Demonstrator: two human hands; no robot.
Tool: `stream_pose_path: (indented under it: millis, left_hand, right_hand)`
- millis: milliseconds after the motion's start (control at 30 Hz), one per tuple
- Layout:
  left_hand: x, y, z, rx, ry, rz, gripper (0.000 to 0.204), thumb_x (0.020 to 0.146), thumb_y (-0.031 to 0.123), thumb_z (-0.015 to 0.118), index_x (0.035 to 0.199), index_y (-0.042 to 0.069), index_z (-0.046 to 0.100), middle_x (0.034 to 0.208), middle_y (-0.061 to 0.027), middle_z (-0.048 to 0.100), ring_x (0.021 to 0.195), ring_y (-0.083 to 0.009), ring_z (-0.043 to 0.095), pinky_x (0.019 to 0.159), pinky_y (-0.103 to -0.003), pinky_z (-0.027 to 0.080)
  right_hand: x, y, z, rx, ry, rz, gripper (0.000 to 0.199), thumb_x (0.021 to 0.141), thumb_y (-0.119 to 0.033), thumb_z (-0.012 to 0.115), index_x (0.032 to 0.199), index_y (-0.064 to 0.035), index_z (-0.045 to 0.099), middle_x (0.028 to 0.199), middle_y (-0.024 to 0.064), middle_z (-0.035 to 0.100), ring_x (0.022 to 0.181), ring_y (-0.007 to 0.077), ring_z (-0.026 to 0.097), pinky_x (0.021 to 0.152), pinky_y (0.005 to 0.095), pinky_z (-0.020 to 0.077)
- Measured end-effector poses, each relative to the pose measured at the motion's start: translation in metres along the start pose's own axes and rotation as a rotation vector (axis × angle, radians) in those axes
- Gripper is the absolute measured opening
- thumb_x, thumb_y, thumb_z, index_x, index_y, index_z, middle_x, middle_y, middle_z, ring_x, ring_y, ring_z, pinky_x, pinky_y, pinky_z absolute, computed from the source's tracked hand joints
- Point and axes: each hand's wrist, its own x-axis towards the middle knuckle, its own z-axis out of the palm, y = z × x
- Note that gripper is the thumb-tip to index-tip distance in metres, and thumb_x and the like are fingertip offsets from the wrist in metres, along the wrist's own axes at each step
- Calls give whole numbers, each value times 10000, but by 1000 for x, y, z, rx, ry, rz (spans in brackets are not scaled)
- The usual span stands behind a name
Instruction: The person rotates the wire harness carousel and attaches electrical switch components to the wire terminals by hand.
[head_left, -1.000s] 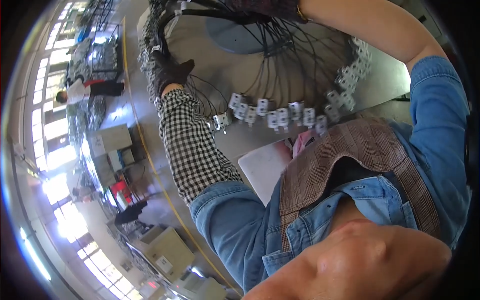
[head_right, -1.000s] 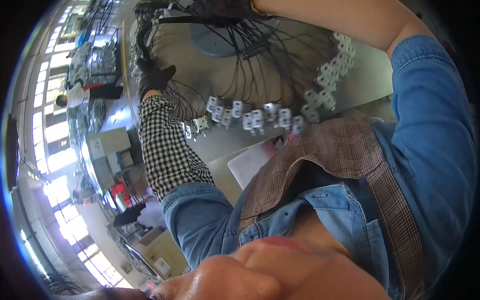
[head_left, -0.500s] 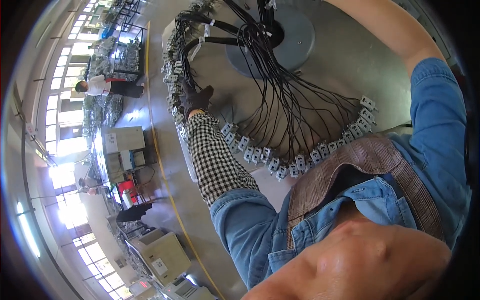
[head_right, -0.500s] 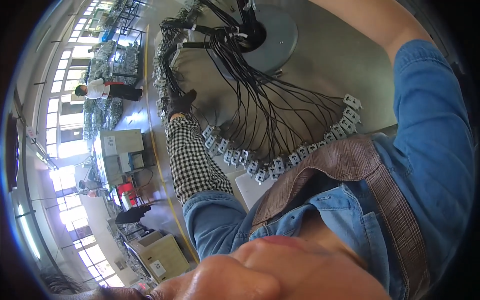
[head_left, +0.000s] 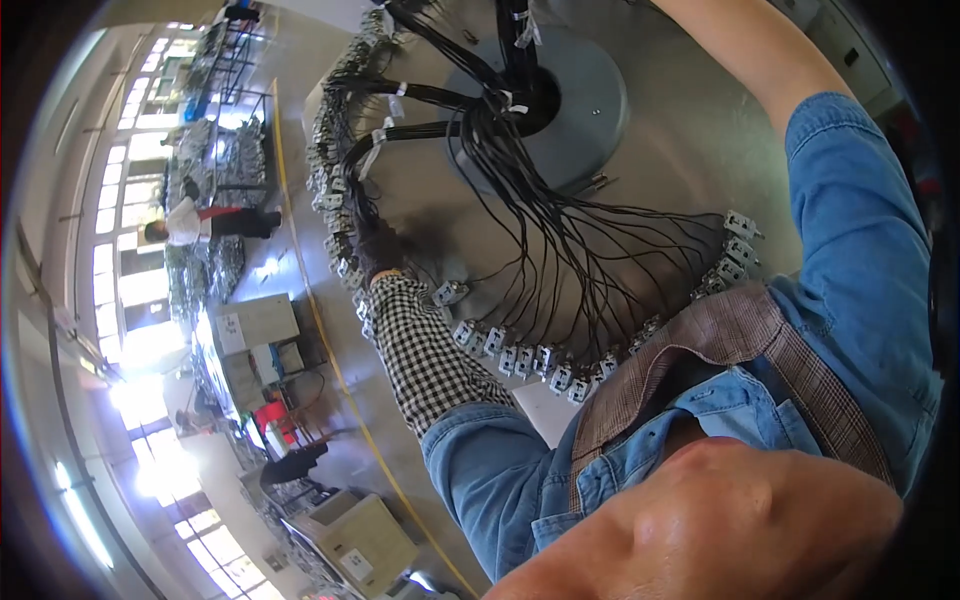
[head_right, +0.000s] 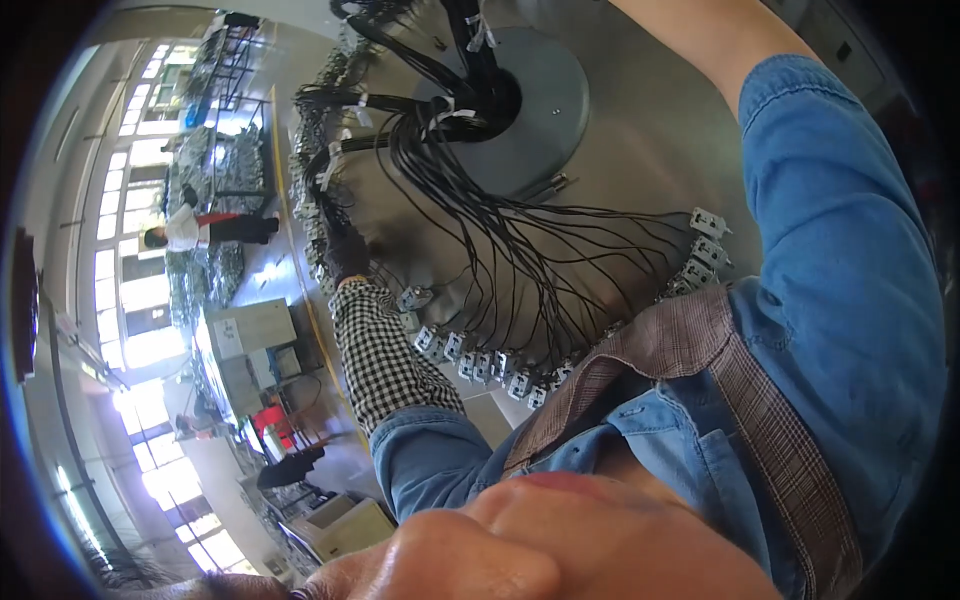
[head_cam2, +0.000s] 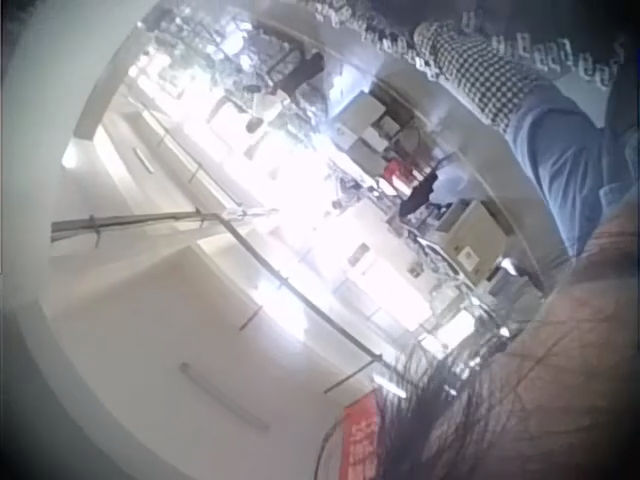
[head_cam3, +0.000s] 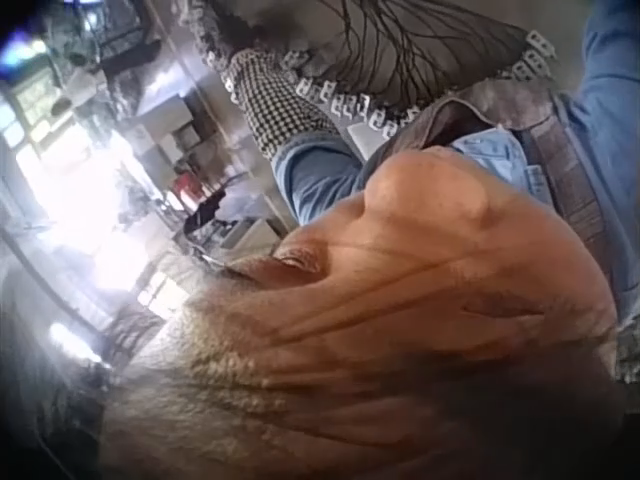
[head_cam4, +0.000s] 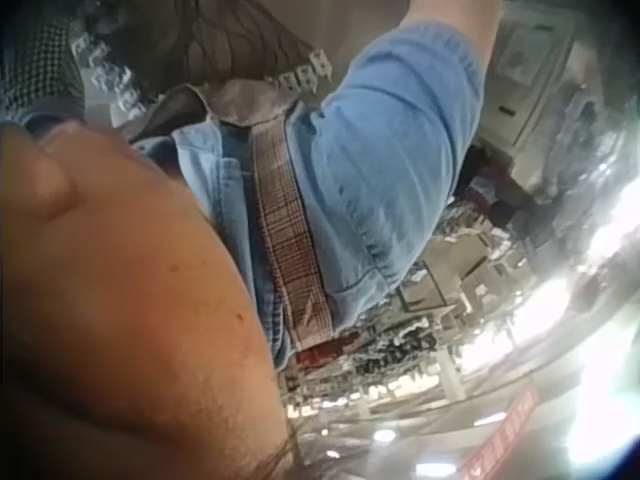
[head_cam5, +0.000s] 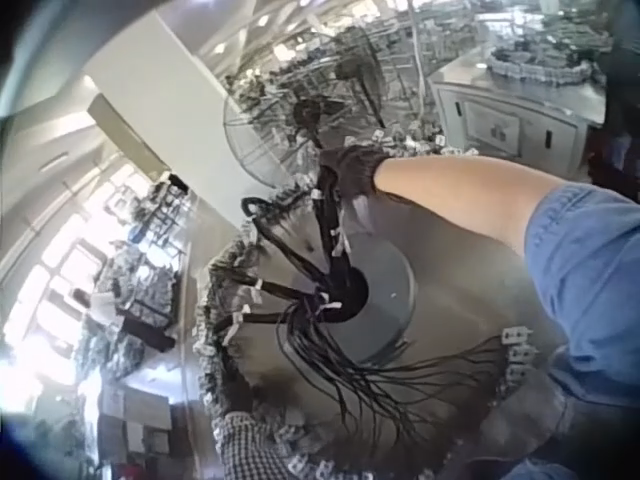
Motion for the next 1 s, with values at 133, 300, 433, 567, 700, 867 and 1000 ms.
stream_pose_path:
  millis: [133, 300, 433, 567, 700, 867, 1000]
  left_hand:
    - [34, 11, 2, 2, -49, 128, 1117, 700, 513, 852, 1590, 110, 310, 1485, -274, 502, 1380, -413, 486, 1115, -469, 418]
    - [73, 27, 7, 35, -59, 218, 1108, 704, 517, 850, 1586, 108, 318, 1482, -275, 504, 1376, -414, 489, 1112, -470, 420]
    - [87, 75, 24, 68, -55, 329, 1102, 706, 520, 848, 1583, 106, 324, 1479, -277, 506, 1374, -416, 491, 1109, -471, 422]
    - [81, 69, 17, 90, -1, 295, 1095, 709, 523, 846, 1580, 105, 330, 1476, -278, 508, 1371, -417, 493, 1107, -472, 424]
    - [54, 40, 10, 171, 27, 264, 1067, 721, 528, 839, 1569, 102, 352, 1468, -273, 519, 1364, -418, 500, 1103, -473, 426]
    - [-16, 66, -27, 131, -6, 283, 846, 859, 528, 735, 1524, 106, 426, 1452, -229, 556, 1351, -400, 523, 1101, -467, 427]
    - [-97, 79, -71, 51, 85, 154, 670, 938, 433, 683, 1478, 84, 493, 1401, -203, 608, 1295, -341, 589, 1075, -431, 457]
  right_hand:
    - [-33, 39, 18, -33, 268, -47, 657, 675, -299, 799, 1263, -60, 631, 1239, 231, 667, 1164, 389, 639, 991, 473, 502]
    - [-65, 21, 7, -172, 174, 38, 726, 736, -241, 744, 1396, -29, 528, 1345, 263, 595, 1245, 412, 582, 1056, 493, 466]
    - [-128, -14, -57, -44, 45, 301, 735, 763, -210, 723, 1422, 4, 478, 1339, 281, 576, 1226, 439, 580, 1052, 483, 474]
    - [-201, -55, -52, 395, 308, -286, 718, 869, -396, 724, 1455, -63, 478, 1314, 238, 601, 1195, 394, 610, 1032, 450, 484]
    - [-232, -137, 5, 855, -290, -183, 635, 896, -261, 735, 1433, -32, 486, 1153, 142, 670, 999, 227, 660, 873, 353, 548]
    - [-216, -177, 42, 1590, -688, 153, 295, 916, -155, 674, 1140, 28, 615, 914, 129, 677, 858, 176, 676, 811, 316, 557]
    - [-194, -189, 51, 1556, -414, 180, 153, 940, -129, 641, 997, 13, 642, 819, 83, 655, 712, 157, 628, 705, 316, 525]
